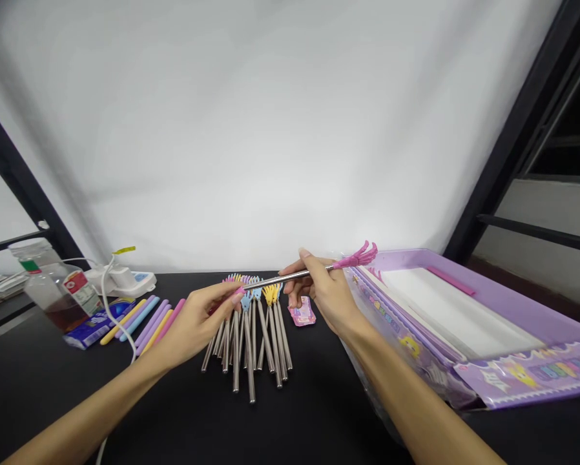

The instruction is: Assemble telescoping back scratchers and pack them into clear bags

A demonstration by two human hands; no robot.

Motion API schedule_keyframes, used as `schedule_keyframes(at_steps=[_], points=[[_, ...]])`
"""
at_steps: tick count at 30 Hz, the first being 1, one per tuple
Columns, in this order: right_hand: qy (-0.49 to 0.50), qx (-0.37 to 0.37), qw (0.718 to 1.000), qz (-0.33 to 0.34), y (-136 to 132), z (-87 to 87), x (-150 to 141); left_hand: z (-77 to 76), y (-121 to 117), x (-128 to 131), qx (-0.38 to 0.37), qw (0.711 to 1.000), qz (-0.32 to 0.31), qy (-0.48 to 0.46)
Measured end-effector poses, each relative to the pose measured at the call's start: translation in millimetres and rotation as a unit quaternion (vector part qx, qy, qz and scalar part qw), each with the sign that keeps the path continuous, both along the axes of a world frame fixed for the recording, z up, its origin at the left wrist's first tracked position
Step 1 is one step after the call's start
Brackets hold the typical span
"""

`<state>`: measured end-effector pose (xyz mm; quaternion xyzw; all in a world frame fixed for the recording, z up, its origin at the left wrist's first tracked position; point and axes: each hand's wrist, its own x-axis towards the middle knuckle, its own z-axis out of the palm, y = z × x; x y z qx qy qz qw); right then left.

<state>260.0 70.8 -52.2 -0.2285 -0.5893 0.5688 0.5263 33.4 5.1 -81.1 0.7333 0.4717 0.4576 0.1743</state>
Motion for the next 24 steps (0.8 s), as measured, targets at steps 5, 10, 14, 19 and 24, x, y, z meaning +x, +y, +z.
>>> schedule_keyframes(at_steps=[5, 10, 14, 19, 24], points=[[-0.039, 0.029, 0.999, 0.021, -1, -2.8, -2, -0.6, 0, 4, 0.091, 0.992, -0.025, 0.088], [-0.054, 0.027, 0.997, 0.050, -6, -2.8, -6, 1.9, 1, 11, 0.088, 0.988, -0.039, 0.118], [-0.037, -0.048, 0.998, 0.027, -2, 4.0, -1, 3.9, 7, 0, 0.107, 0.986, 0.006, 0.128], [0.037, -0.096, 0.985, -0.137, 13, 14.2, 18, 4.3, 17, -30, 0.176, 0.959, 0.077, 0.210], [-0.149, -0.038, 0.983, -0.104, 23, 11.1, 36, 5.4, 20, -45, 0.252, 0.930, 0.067, 0.258]])
